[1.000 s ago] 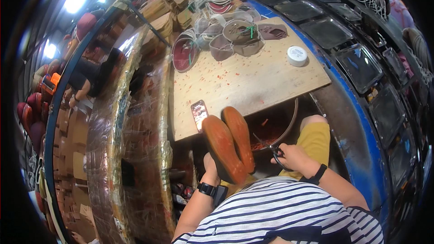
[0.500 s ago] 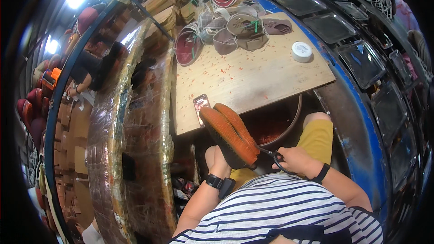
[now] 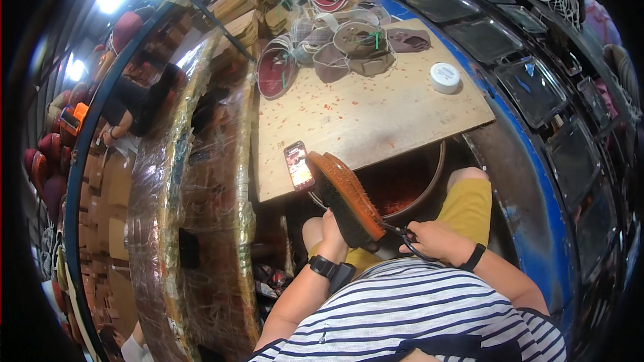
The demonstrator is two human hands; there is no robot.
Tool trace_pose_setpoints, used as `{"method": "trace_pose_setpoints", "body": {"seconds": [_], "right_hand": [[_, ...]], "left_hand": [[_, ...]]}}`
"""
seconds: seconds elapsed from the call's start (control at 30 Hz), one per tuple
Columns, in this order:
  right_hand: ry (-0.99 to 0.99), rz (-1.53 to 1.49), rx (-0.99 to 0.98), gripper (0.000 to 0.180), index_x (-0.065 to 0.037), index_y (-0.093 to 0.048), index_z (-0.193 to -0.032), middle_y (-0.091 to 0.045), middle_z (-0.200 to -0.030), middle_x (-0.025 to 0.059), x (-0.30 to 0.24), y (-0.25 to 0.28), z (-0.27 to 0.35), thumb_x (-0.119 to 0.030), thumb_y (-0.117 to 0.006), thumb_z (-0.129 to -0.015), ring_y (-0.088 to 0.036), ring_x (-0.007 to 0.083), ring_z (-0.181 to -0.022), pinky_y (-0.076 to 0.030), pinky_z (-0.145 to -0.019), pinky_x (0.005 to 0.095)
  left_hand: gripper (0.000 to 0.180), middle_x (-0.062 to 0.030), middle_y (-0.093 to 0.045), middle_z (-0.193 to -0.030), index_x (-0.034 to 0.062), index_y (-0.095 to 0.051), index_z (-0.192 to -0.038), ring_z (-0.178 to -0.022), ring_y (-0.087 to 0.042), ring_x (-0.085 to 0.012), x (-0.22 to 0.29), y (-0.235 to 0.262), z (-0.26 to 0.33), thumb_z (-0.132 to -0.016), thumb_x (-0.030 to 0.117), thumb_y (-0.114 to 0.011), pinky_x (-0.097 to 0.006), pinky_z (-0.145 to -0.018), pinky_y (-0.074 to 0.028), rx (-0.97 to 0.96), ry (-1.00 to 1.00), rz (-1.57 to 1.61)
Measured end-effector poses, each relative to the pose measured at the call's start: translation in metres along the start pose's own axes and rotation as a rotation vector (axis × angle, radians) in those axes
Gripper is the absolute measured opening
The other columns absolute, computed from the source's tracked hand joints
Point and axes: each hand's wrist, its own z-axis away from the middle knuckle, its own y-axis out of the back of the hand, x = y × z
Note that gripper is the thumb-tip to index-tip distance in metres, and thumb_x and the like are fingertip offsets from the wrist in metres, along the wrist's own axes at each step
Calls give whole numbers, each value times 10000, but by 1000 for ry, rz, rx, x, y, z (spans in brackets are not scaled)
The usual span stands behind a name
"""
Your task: The person is trimming excess material from the edges of shoes using scissors.
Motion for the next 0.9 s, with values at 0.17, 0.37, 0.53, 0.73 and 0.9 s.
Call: {"method": "trace_pose_setpoints", "body": {"seconds": [0.17,0.37,0.53,0.73,0.9], "right_hand": [[-85,75,-4,553,-35,-599,-800,-647,-711,167,10,2,-1,-583,-665,-761,-639,370,-697,-495,-633,440],[-186,71,129,514,-42,-582,-790,-635,-688,160,26,3,15,-542,-696,-756,-630,360,-661,-489,-612,435],[-245,28,224,452,-45,-596,-781,-639,-699,157,36,4,25,-472,-739,-744,-628,357,-681,-481,-620,425],[-275,48,206,454,-42,-608,-786,-628,-678,165,28,6,24,-463,-762,-715,-616,364,-659,-473,-599,421],[-172,86,261,434,-45,-597,-774,-608,-639,155,31,9,23,-429,-783,-693,-601,365,-613,-461,-566,423]], "left_hand": [[145,-91,-648,-842,16,-606,-982,-690,-634,-197,-15,12,-19,-947,64,-473,-300,-597,-513,-29,-9,41],[173,-127,-654,-892,-8,-607,-1024,-777,-641,-224,-51,32,-74,-860,38,-577,-325,-681,-510,11,-559,-579],[253,-169,-619,-816,35,-627,-1020,-774,-624,-348,-46,5,-34,-836,208,-640,-430,-728,-505,-270,-779,-1253],[415,-119,-604,-769,56,-622,-785,-754,-617,-312,-48,10,-21,-731,457,-717,-417,-641,-493,-520,-936,-1585],[345,-79,-530,-686,104,-532,-676,-664,-567,-271,-17,64,-17,-601,329,-782,-392,-598,-464,-293,-1422,-1311]]}}
